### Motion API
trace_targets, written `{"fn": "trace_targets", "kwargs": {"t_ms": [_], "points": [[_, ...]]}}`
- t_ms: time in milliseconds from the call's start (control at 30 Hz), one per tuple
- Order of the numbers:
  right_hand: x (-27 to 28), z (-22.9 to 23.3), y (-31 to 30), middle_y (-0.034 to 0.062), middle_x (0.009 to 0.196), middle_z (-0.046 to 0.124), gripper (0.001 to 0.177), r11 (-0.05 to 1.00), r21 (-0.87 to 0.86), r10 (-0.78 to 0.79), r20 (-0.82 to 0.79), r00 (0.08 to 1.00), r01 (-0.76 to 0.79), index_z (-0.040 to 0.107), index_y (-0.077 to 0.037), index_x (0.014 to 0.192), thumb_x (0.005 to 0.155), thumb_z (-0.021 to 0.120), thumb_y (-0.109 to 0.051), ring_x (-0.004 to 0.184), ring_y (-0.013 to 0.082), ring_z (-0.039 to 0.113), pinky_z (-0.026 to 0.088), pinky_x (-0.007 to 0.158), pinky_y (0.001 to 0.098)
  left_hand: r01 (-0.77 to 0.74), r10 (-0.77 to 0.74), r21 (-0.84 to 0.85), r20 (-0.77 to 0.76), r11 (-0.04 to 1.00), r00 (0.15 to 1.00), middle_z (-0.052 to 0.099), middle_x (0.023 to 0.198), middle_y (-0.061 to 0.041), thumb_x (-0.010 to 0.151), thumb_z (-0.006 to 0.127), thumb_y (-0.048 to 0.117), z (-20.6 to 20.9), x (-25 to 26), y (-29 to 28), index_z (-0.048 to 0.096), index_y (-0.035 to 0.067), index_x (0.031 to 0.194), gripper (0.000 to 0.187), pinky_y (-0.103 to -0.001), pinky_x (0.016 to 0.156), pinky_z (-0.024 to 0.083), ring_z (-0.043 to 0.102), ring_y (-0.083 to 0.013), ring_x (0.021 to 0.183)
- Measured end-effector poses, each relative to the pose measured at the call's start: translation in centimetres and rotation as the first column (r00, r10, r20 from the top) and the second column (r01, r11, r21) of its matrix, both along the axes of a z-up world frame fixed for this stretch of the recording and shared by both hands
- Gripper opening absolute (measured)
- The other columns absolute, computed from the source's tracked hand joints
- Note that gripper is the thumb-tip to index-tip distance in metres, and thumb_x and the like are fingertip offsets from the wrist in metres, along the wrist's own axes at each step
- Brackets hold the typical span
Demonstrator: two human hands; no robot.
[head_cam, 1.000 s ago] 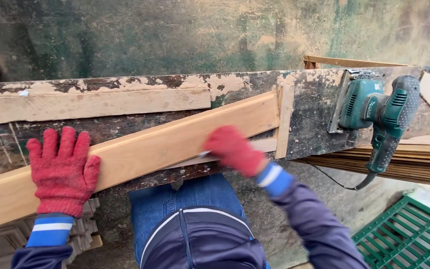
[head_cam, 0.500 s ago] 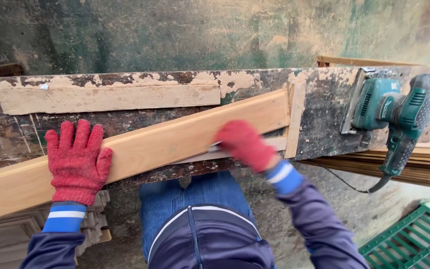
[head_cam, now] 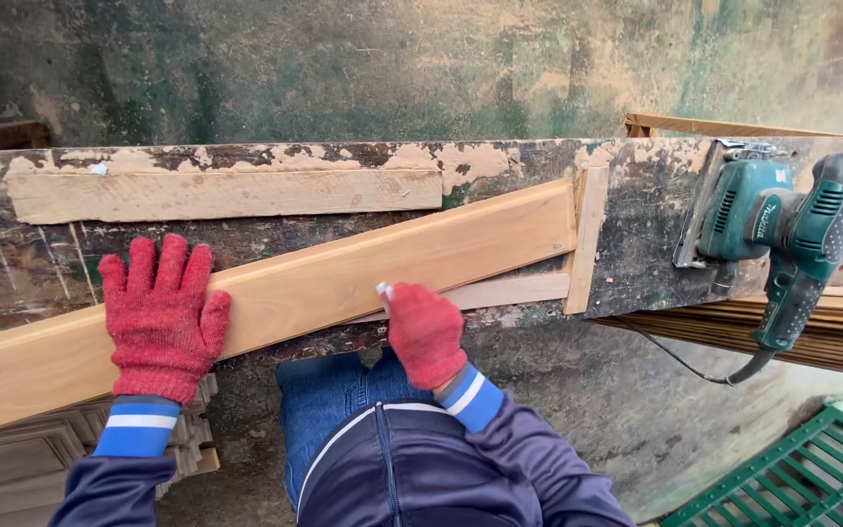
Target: Sanding a long wooden board using a hand sanding block and an electric orbital sander.
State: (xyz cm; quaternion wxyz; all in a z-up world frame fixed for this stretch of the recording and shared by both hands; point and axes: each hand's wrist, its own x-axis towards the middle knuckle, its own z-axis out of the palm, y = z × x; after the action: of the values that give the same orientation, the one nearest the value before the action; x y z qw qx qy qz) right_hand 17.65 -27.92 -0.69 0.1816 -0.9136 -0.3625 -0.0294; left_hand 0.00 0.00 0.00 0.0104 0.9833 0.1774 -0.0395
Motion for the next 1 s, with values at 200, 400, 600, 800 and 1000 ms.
{"fn": "trace_targets", "kwargs": {"t_ms": [200, 400, 600, 800, 1000], "points": [[5.2, -1.2, -5.7, 0.0017, 0.094, 0.07, 0.026, 0.981, -0.166, -0.057, 0.224, 0.973, 0.096, 0.071, -0.015, 0.109, 0.085, 0.082, -0.013, 0.063, 0.0224, 0.059, 0.043, 0.054, 0.036, 0.022, -0.022, -0.011, -0.01, 1.0, 1.0, 0.062, 0.149, -0.016, 0.09, 0.058, 0.046, 0.4, 0.2, 0.1, 0.069, 0.007, 0.138, 0.063, -0.059, 0.121, 0.032, 0.052, -0.0429, 0.134], [-1.5, 1.3, 2.0, 0.0053, 0.079, 0.061, 0.005, 0.998, 0.004, -0.066, 0.015, 0.998, 0.066, 0.066, -0.011, 0.095, 0.092, 0.067, -0.015, 0.056, 0.0235, 0.051, 0.042, 0.052, 0.038, 0.039, -0.038, -0.017, 0.03, 0.999, 0.999, 0.062, 0.148, -0.018, 0.09, 0.057, 0.042, 0.8, 0.6, 0.3, 0.07, 0.005, 0.137, 0.061, -0.059, 0.119, 0.032, 0.052, -0.0438, 0.132], [4.2, -1.9, -4.8, -0.0041, 0.09, 0.069, 0.027, 0.921, -0.25, -0.214, 0.313, 0.925, 0.298, 0.068, -0.021, 0.106, 0.082, 0.078, -0.017, 0.064, 0.0148, 0.057, 0.046, 0.054, 0.0303, 0.046, -0.044, -0.043, 0.038, 0.998, 0.998, 0.061, 0.145, -0.018, 0.088, 0.06, 0.04, 1.3, 0.8, 0.4, 0.07, 0.005, 0.134, 0.058, -0.06, 0.118, 0.032, 0.052, -0.0444, 0.128], [-3.4, -0.8, 2.9, 0.0049, 0.084, 0.062, 0.013, 0.978, -0.081, -0.179, 0.136, 0.974, 0.191, 0.067, -0.011, 0.1, 0.089, 0.068, -0.016, 0.06, 0.0222, 0.051, 0.041, 0.054, 0.0388, 0.051, -0.048, -0.05, 0.053, 0.997, 0.997, 0.059, 0.146, -0.02, 0.09, 0.059, 0.04, 0.4, 0.1, 0.6, 0.069, 0.004, 0.133, 0.057, -0.061, 0.117, 0.032, 0.051, -0.0451, 0.127], [3.8, -5.7, -5.6, -0.0032, 0.06, 0.049, 0.026, 0.813, -0.355, -0.275, 0.467, 0.841, 0.462, 0.059, -0.024, 0.08, 0.098, 0.068, -0.039, 0.044, 0.0166, 0.054, 0.046, 0.049, 0.0307, 0.003, -0.003, 0.026, -0.017, 1.0, 1.0, 0.067, 0.148, -0.012, 0.098, 0.043, 0.053, -1.5, -1.3, 0.7, 0.07, 0.019, 0.14, 0.06, -0.06, 0.125, 0.029, 0.051, -0.0371, 0.146]]}}
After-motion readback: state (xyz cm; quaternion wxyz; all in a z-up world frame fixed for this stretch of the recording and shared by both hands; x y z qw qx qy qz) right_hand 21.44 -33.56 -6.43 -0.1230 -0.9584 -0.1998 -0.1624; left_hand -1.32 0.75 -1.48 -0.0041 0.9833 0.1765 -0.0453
